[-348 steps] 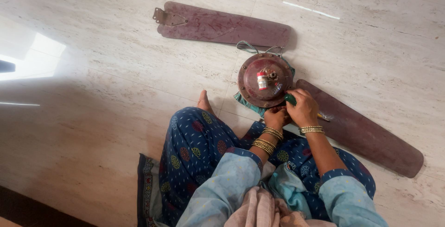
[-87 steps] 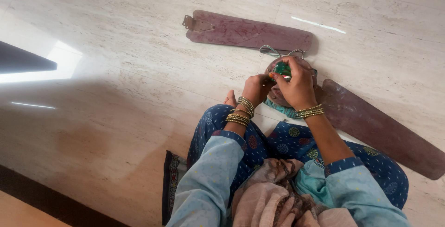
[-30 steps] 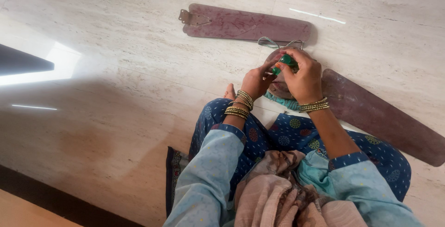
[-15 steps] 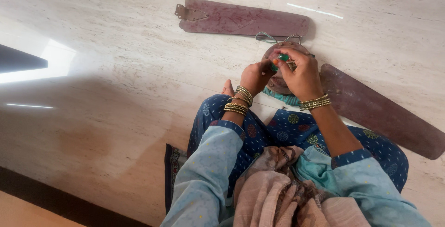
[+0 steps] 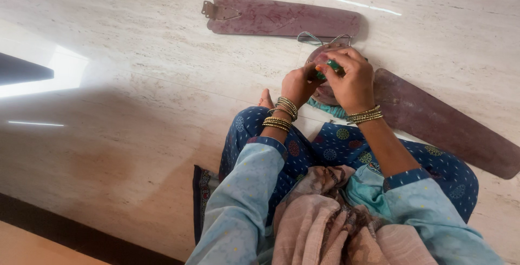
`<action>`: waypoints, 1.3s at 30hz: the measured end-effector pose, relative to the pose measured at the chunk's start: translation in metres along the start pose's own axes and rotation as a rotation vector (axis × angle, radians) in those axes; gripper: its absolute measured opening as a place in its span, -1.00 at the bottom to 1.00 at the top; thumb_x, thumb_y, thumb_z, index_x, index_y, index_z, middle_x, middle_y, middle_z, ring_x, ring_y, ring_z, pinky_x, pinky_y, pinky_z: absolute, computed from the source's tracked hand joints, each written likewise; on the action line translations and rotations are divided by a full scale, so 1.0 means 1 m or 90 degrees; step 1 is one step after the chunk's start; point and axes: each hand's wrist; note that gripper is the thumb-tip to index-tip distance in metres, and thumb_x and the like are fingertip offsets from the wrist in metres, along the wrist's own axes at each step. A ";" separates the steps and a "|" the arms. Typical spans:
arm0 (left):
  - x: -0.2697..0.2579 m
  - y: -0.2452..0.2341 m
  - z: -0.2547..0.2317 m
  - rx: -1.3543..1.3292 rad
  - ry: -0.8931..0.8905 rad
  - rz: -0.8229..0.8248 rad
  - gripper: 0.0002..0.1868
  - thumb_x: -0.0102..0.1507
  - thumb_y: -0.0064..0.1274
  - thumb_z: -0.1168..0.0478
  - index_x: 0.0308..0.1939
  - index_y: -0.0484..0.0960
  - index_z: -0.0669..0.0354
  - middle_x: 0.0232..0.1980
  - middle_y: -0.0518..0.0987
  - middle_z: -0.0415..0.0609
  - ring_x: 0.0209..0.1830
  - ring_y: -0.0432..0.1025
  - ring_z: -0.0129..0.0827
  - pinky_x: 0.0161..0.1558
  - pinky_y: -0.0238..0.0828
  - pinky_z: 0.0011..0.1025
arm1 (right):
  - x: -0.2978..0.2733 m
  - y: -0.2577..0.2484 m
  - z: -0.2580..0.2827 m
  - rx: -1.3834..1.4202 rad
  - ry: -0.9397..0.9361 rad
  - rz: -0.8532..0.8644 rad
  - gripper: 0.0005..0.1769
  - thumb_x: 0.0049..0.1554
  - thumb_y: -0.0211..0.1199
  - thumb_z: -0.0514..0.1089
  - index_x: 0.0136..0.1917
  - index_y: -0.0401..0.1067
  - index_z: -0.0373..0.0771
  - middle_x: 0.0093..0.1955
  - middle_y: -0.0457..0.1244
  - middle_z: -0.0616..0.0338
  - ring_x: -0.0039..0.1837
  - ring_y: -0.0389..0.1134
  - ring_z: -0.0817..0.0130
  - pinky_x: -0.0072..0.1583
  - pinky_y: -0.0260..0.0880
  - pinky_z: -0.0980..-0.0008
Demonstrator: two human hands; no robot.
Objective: The person sits on the floor and uses a screwdriver to remove screws from the central hub of a ceiling fan. They loosen and remove several screws one by one, placing them on the floor. The fan blades remain detached and lie beside the hub.
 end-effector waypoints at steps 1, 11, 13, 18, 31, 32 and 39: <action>0.000 -0.001 0.001 -0.017 0.018 0.004 -0.72 0.20 0.21 0.12 -0.03 0.64 0.06 -0.25 0.73 -0.03 -0.28 0.64 -0.19 -0.25 0.57 -0.30 | 0.001 0.000 0.000 0.012 0.022 -0.004 -0.69 0.12 0.50 -0.24 0.10 0.54 -0.37 0.06 0.42 -0.05 0.03 0.50 0.23 0.04 0.53 0.35; 0.000 0.001 -0.002 0.006 0.047 -0.017 -0.76 0.18 0.25 0.13 -0.14 0.62 0.11 -0.32 0.70 -0.01 -0.34 0.61 -0.14 -0.30 0.54 -0.25 | -0.003 0.001 0.000 -0.013 0.006 -0.012 -0.74 0.10 0.51 -0.25 0.05 0.55 -0.35 0.02 0.45 0.00 0.04 0.51 0.22 0.03 0.53 0.35; 0.000 0.001 0.001 -0.012 0.068 -0.007 -0.78 0.20 0.23 0.14 -0.13 0.62 0.10 -0.29 0.70 -0.02 -0.31 0.62 -0.17 -0.27 0.55 -0.27 | -0.004 0.001 -0.002 0.056 0.103 0.017 -0.69 0.10 0.51 -0.24 0.08 0.53 -0.37 0.01 0.44 0.02 0.05 0.51 0.29 0.05 0.53 0.37; 0.002 0.005 0.007 0.013 0.012 0.035 -0.81 0.22 0.24 0.14 -0.13 0.67 0.06 -0.27 0.73 -0.03 -0.32 0.64 -0.20 -0.25 0.57 -0.28 | -0.002 0.003 -0.008 0.106 0.026 0.021 -0.72 0.13 0.49 -0.30 0.11 0.55 -0.30 0.11 0.43 0.04 0.15 0.49 0.26 0.18 0.52 0.35; 0.001 0.011 0.014 0.040 0.061 -0.011 -0.72 0.18 0.25 0.13 -0.07 0.64 0.10 -0.24 0.71 0.03 -0.33 0.61 -0.13 -0.28 0.54 -0.25 | -0.007 0.008 -0.006 -0.005 -0.039 -0.044 -0.72 0.14 0.50 -0.27 0.12 0.55 -0.31 0.11 0.43 0.03 0.15 0.50 0.20 0.18 0.53 0.29; 0.001 0.011 0.013 0.023 0.051 -0.001 -0.73 0.19 0.23 0.12 -0.07 0.63 0.09 -0.22 0.71 0.00 -0.33 0.62 -0.17 -0.28 0.54 -0.26 | -0.007 0.007 -0.006 0.018 0.030 -0.032 -0.71 0.13 0.50 -0.24 0.10 0.53 -0.33 0.08 0.44 0.04 0.12 0.50 0.22 0.14 0.52 0.30; -0.001 0.009 0.009 0.097 0.077 -0.031 -0.81 0.21 0.25 0.11 -0.21 0.62 0.06 -0.28 0.70 -0.04 -0.32 0.59 -0.13 -0.30 0.51 -0.23 | -0.008 0.007 -0.010 0.045 -0.044 -0.015 -0.68 0.15 0.48 -0.26 0.17 0.53 -0.30 0.14 0.42 -0.03 0.15 0.49 0.19 0.17 0.52 0.29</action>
Point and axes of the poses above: each hand's wrist, its own x-axis towards the middle knuckle, its own y-axis out of the palm, z = x × y
